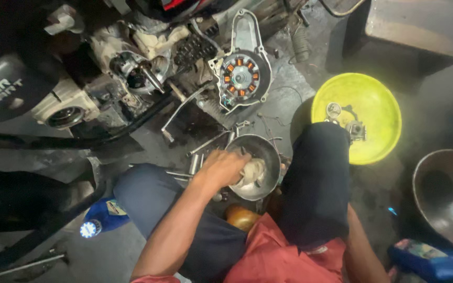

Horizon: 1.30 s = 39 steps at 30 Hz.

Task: The person is repairing a motorcycle engine, specifically working on the stator assembly. They use a cloth to wipe grease from the engine casing and surrounding components, then place the cloth into a metal bowl.

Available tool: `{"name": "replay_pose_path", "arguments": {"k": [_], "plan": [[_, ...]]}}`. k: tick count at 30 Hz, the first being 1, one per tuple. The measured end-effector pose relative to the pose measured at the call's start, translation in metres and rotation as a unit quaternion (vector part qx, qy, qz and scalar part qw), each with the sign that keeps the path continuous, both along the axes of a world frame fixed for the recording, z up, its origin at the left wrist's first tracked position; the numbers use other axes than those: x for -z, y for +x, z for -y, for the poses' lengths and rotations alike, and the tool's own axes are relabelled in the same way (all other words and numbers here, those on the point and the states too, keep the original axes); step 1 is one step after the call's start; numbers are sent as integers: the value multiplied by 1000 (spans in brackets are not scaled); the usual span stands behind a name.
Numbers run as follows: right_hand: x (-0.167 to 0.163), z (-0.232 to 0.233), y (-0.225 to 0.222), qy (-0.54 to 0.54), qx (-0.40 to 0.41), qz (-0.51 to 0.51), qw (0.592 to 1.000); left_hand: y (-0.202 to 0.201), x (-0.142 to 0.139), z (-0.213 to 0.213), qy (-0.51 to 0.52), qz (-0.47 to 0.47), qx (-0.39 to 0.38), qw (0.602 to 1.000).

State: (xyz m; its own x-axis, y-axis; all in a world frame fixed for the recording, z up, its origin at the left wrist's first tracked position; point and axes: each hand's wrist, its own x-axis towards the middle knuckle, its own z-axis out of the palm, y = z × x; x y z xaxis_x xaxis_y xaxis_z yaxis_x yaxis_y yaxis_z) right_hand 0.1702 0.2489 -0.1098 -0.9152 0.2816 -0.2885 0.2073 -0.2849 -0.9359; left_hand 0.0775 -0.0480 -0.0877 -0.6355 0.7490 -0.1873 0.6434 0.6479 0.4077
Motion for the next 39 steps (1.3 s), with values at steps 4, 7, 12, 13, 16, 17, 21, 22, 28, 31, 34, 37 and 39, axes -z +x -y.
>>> {"name": "replay_pose_path", "arguments": {"k": [4,7,12,13,16,17,21,22,28,31,34,37,39], "plan": [[1,1,2,2,-8,6,1000,-1,3,1,43,-1,-1,999],[4,-2,7,2,-13,16,1000,0,5,2,46,-13,-6,999],[18,-21,34,18,-29,49,998,1,1,-1,10,3,0,1000],[22,-25,42,26,-40,66,997,0,-1,0,13,6,1,1000],[33,-38,64,40,-69,111,991,1,-11,3,29,1,2,1000],[38,-41,70,49,-81,123,988,1,-13,5,34,-5,1,999],[67,-56,70,89,-107,145,980,2,-23,11,50,10,-6,999],[75,-59,66,116,-103,141,978,3,-27,15,47,18,-18,999],[61,-89,39,387,75,118,911,-9,-51,79,20,-92,-90,991],[4,-81,24,448,146,45,881,-39,-46,108,123,35,-274,953],[-57,-47,6,410,63,-106,904,-59,-22,102,248,205,-424,847],[-96,-7,-15,447,-166,-276,835,-34,-2,67,352,241,-474,770],[-95,30,-25,413,-325,-368,767,3,-5,40,369,194,-378,826]]}}
